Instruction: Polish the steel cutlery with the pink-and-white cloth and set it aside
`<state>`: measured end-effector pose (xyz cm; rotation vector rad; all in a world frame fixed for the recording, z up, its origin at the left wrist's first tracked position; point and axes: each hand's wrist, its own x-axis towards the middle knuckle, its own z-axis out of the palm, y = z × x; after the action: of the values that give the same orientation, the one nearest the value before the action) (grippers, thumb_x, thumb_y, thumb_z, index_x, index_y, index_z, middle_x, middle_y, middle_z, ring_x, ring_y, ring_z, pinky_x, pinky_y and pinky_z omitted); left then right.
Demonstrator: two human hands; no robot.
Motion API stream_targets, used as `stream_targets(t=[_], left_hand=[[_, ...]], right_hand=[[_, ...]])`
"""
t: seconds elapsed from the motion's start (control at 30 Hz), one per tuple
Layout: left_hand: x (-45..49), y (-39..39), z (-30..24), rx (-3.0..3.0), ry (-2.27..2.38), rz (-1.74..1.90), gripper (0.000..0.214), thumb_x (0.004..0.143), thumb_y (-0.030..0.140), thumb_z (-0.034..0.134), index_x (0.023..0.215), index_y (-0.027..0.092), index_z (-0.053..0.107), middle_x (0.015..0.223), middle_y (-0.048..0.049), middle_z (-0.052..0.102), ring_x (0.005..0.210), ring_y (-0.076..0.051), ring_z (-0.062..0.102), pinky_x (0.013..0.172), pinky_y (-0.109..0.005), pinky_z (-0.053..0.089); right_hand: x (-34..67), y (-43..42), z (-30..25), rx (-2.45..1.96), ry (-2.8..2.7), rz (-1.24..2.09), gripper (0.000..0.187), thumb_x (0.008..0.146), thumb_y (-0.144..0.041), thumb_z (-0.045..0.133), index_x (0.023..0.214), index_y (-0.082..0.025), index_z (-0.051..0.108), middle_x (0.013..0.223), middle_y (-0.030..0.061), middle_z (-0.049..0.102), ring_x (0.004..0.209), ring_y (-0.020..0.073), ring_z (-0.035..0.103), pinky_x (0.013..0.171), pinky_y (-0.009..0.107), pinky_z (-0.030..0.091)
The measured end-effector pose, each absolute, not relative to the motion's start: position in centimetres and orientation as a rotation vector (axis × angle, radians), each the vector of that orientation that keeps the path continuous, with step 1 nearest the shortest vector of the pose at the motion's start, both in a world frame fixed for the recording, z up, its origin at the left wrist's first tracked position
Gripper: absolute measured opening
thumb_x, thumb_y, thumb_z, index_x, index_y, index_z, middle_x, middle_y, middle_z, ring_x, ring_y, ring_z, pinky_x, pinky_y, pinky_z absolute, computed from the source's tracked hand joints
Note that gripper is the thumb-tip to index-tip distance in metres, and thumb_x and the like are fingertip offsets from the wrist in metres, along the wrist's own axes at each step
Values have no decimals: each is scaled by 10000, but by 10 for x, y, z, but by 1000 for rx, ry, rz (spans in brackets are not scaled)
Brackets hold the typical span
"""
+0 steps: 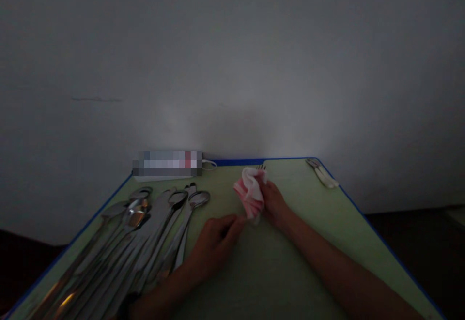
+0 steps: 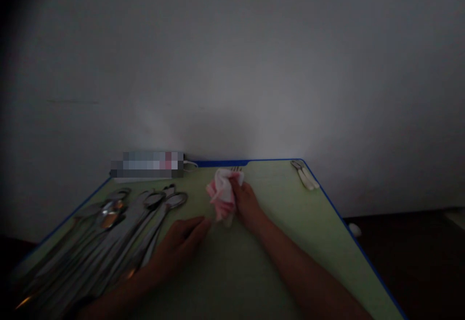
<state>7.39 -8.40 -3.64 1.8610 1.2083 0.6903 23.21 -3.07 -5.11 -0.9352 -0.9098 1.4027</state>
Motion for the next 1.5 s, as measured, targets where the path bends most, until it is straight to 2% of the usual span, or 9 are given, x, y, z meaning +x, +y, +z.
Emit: stream_targets(t=[0.1, 0.23, 0.37, 0.47, 0.67, 1.0, 1.1, 1.3, 1.5], left_hand=[[72, -86, -38, 1694, 1168, 910, 296, 867, 383, 378, 638, 195, 392, 552, 65, 359, 496, -97, 365, 467, -201, 281], [72, -85, -36, 1548, 1183, 1125, 204, 880, 383, 351, 773, 212, 387, 613, 68, 371, 516, -105, 376, 477, -199, 323], [73, -86, -31, 1849, 1249, 936, 271, 882, 378, 347, 713, 191, 446, 613, 46, 444, 566, -119, 440, 523, -215, 336], [72, -88, -32, 2051, 1185, 725, 348, 903, 366, 290, 681, 180, 483, 592, 32, 502, 553, -121, 482, 523, -217, 329], [71, -92, -39, 2203, 1124, 497, 373, 923, 346, 267, 809, 173, 577, 705, -21, 641, 595, -134, 564, 561, -214, 365], [76, -81, -30, 2101, 1258, 567, 420, 924, 349, 254, 840, 202, 638, 800, -12, 691, 728, -160, 614, 643, -221, 389], [76, -83, -28, 2057, 1342, 564, 463, 916, 391, 252, 771, 185, 641, 725, -16, 683, 685, -173, 610, 612, -230, 383], [76, -86, -30, 2017, 1368, 606, 467, 906, 402, 272, 692, 165, 613, 626, -8, 639, 600, -163, 579, 563, -233, 355], [78, -86, -28, 1980, 1280, 600, 469, 918, 375, 241, 712, 168, 607, 653, -19, 645, 616, -158, 578, 584, -229, 369]], right_hand=[[244, -31, -32, -1069, -1368, 1108, 369, 782, -518, 475, 802, -160, 561, 661, -10, 551, 564, 103, 452, 523, 221, 331], [258, -44, 8, -1161, -2348, 838, 259, 828, -387, 470, 844, -162, 597, 707, 19, 602, 628, 121, 506, 575, 227, 330], [263, -61, 36, -1286, -2746, 648, 251, 842, -343, 426, 843, -164, 603, 738, 59, 638, 623, 141, 528, 537, 239, 299], [260, -70, 44, -1325, -2855, 608, 261, 836, -325, 418, 834, -156, 617, 774, 82, 657, 651, 165, 559, 537, 251, 309], [249, -73, 36, -1262, -2979, 804, 270, 824, -306, 422, 872, -135, 627, 800, 101, 662, 623, 156, 554, 510, 238, 320], [285, -45, 29, -1095, -2768, 1284, 348, 839, -431, 426, 799, -131, 599, 635, -11, 547, 528, 77, 425, 480, 186, 316], [301, -45, 39, -1119, -2715, 1380, 295, 815, -401, 478, 818, -133, 600, 642, -19, 535, 538, 76, 426, 471, 178, 313], [307, -56, 54, -1270, -2771, 1191, 267, 779, -385, 532, 857, -144, 619, 699, 5, 580, 601, 102, 500, 486, 186, 322], [264, -61, 33, -1241, -2892, 783, 375, 852, -414, 391, 799, -128, 627, 669, 48, 605, 518, 93, 441, 475, 218, 263]])
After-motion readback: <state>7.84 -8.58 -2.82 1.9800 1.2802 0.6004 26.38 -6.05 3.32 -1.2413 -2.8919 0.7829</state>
